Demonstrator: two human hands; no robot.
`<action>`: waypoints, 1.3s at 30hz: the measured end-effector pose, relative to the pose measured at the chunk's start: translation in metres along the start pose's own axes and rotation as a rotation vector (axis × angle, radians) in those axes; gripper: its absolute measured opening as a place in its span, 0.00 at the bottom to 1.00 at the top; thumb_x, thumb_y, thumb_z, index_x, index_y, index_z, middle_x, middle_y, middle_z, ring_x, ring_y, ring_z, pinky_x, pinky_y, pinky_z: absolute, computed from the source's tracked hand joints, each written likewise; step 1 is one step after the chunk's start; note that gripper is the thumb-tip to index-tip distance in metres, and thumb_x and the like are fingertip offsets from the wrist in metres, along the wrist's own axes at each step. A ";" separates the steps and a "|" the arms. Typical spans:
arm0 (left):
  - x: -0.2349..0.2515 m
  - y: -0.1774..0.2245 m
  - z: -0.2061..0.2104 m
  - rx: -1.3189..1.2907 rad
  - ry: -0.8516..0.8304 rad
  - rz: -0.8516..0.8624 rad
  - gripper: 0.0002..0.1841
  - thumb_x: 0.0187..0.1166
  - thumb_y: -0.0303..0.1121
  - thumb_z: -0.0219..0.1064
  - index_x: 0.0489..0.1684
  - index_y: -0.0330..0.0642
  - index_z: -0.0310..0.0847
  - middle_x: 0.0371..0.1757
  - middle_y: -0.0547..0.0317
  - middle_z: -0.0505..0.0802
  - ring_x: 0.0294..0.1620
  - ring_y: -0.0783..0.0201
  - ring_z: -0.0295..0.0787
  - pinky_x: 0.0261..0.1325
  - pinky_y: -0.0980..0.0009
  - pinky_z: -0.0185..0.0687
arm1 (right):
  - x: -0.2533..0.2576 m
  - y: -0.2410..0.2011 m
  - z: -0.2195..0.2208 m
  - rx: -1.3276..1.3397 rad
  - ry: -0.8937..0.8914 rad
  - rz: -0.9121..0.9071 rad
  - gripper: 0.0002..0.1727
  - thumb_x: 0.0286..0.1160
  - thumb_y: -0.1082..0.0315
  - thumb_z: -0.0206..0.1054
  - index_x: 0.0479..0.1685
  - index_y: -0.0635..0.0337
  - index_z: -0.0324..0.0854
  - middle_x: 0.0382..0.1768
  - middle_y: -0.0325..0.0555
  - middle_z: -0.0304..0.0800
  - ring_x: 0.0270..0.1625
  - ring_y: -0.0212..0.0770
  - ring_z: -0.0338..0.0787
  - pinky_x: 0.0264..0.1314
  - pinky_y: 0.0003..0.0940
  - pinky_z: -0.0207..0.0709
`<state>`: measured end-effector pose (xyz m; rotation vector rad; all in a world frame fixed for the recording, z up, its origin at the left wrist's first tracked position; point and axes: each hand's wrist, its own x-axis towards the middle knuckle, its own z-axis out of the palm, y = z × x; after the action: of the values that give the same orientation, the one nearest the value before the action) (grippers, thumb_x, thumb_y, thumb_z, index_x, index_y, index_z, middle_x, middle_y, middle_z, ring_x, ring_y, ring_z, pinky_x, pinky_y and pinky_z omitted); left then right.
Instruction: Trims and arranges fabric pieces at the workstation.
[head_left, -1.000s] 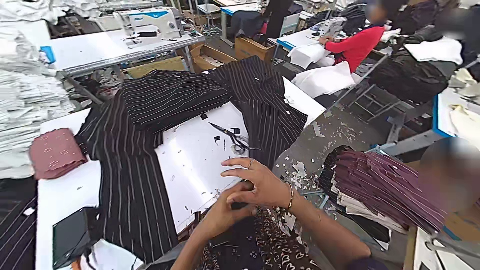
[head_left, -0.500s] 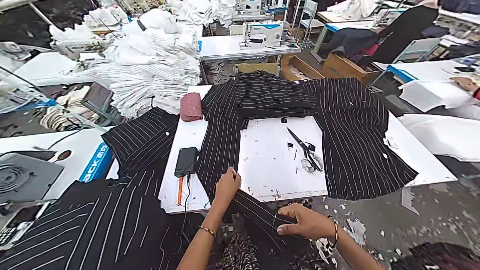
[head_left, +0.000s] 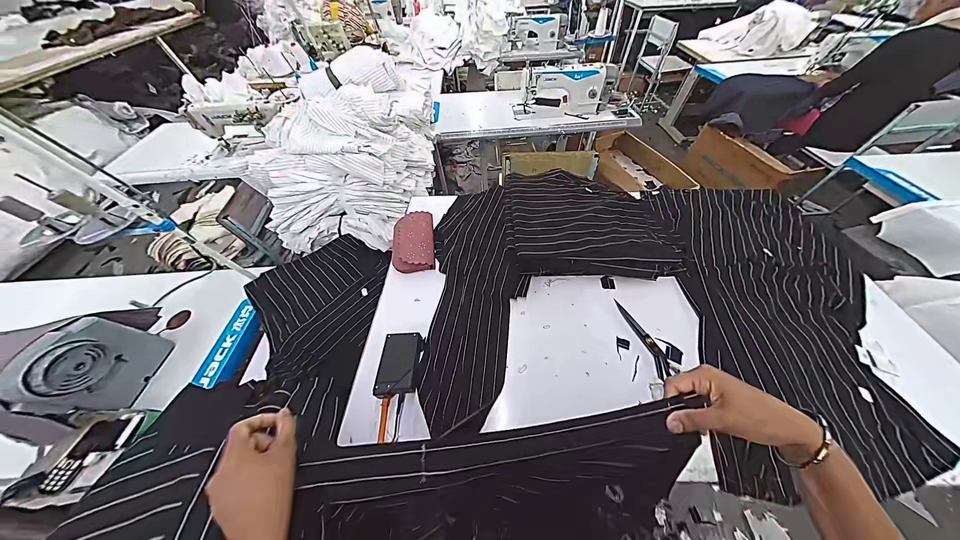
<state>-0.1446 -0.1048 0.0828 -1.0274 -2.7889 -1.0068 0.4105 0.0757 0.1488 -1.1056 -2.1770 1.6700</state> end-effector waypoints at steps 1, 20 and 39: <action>0.002 0.014 0.016 0.021 -0.018 0.088 0.20 0.83 0.38 0.63 0.58 0.25 0.82 0.40 0.26 0.90 0.42 0.24 0.88 0.44 0.23 0.74 | 0.008 0.000 -0.008 -0.027 0.085 0.013 0.11 0.66 0.52 0.79 0.26 0.46 0.89 0.22 0.20 0.85 0.26 0.14 0.79 0.31 0.13 0.71; 0.035 0.121 0.108 -0.105 -0.438 0.095 0.12 0.74 0.26 0.69 0.51 0.29 0.88 0.34 0.35 0.92 0.38 0.38 0.91 0.47 0.36 0.83 | 0.161 0.122 0.045 0.127 0.884 0.247 0.19 0.76 0.63 0.73 0.20 0.63 0.77 0.14 0.32 0.71 0.19 0.23 0.69 0.29 0.25 0.66; 0.078 0.197 0.255 -0.060 -0.542 0.519 0.16 0.84 0.32 0.63 0.62 0.35 0.88 0.70 0.40 0.88 0.76 0.41 0.80 0.82 0.36 0.59 | 0.152 0.123 0.038 0.373 0.878 0.232 0.09 0.74 0.70 0.74 0.26 0.60 0.85 0.18 0.30 0.85 0.22 0.18 0.80 0.30 0.15 0.74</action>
<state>-0.0387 0.2008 0.0088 -2.1584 -2.5811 -0.8332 0.3368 0.1569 -0.0177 -1.5991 -1.1813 1.2192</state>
